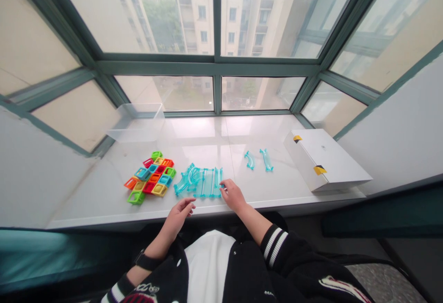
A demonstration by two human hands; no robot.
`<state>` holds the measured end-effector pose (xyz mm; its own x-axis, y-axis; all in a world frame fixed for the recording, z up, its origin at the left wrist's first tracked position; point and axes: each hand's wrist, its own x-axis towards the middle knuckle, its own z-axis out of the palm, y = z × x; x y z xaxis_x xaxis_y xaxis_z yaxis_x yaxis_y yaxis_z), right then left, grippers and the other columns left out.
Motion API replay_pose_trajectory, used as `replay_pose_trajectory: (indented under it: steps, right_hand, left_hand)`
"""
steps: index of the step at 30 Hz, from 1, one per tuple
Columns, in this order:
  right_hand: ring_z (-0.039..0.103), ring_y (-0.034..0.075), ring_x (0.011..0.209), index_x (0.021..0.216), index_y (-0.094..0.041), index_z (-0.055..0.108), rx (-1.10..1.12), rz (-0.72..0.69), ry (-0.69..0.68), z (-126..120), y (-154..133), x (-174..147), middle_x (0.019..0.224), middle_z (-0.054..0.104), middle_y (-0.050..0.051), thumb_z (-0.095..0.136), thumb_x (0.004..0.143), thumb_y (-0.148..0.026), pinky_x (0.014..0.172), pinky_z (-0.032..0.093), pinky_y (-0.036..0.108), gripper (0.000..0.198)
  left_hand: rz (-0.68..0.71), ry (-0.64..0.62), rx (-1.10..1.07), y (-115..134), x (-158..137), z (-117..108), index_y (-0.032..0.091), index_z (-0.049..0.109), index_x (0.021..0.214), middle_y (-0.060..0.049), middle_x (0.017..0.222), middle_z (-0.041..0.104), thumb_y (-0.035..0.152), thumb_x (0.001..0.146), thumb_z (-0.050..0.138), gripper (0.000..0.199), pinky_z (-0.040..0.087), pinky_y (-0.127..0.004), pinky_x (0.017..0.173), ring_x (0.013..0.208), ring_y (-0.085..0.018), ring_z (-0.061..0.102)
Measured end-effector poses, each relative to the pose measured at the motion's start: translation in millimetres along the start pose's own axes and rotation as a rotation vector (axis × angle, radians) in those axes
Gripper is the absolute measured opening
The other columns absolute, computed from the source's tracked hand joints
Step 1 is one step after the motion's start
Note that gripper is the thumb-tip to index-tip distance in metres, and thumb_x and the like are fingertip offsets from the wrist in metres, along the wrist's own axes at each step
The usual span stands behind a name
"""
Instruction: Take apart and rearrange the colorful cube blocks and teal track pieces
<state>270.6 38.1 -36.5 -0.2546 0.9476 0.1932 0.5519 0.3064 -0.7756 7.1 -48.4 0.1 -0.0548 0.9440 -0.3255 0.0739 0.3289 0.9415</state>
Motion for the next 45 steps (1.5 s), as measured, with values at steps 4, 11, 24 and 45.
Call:
replay_pose_trajectory:
  steps: [4,11,24,45]
  right_hand:
    - [0.072,0.024,0.09,0.102,-0.025,0.063,0.215,0.165,0.079,7,2,-1,0.101,0.071,0.007,0.059,0.096,-0.036,0.088,0.059,0.042,0.013]
    - [0.077,0.027,0.101,0.097,-0.025,0.061,0.859,0.428,0.198,16,1,5,0.095,0.075,0.004,0.083,0.077,-0.061,0.098,0.061,0.047,0.047]
    - [0.076,0.022,0.106,0.092,-0.029,0.065,1.484,0.625,0.259,-5,-2,7,0.101,0.079,-0.001,0.096,0.073,-0.036,0.095,0.06,0.038,0.037]
    - [0.07,0.025,0.088,0.1,-0.028,0.072,0.298,0.132,0.126,-57,-24,-10,0.096,0.077,0.004,0.066,0.093,-0.041,0.089,0.055,0.041,0.016]
  left_hand:
    - [0.0,-0.005,0.008,-3,0,0,0.018,0.073,0.117,-0.007,0.093,0.072,0.054,0.081,0.068,0.051,0.054,-0.035,0.078,0.082,-0.021,0.065]
    - [-0.004,-0.007,0.011,-6,1,0,0.019,0.074,0.115,-0.006,0.092,0.073,0.054,0.081,0.069,0.05,0.054,-0.034,0.077,0.081,-0.021,0.066]
    - [-0.009,-0.026,0.003,-13,4,1,0.019,0.074,0.116,-0.005,0.093,0.072,0.051,0.081,0.07,0.047,0.053,-0.032,0.076,0.081,-0.02,0.064]
    - [0.29,-0.347,0.054,61,42,72,0.024,0.069,0.136,-0.014,0.145,0.064,0.047,0.09,0.073,0.051,0.056,-0.046,0.105,0.13,-0.032,0.065]
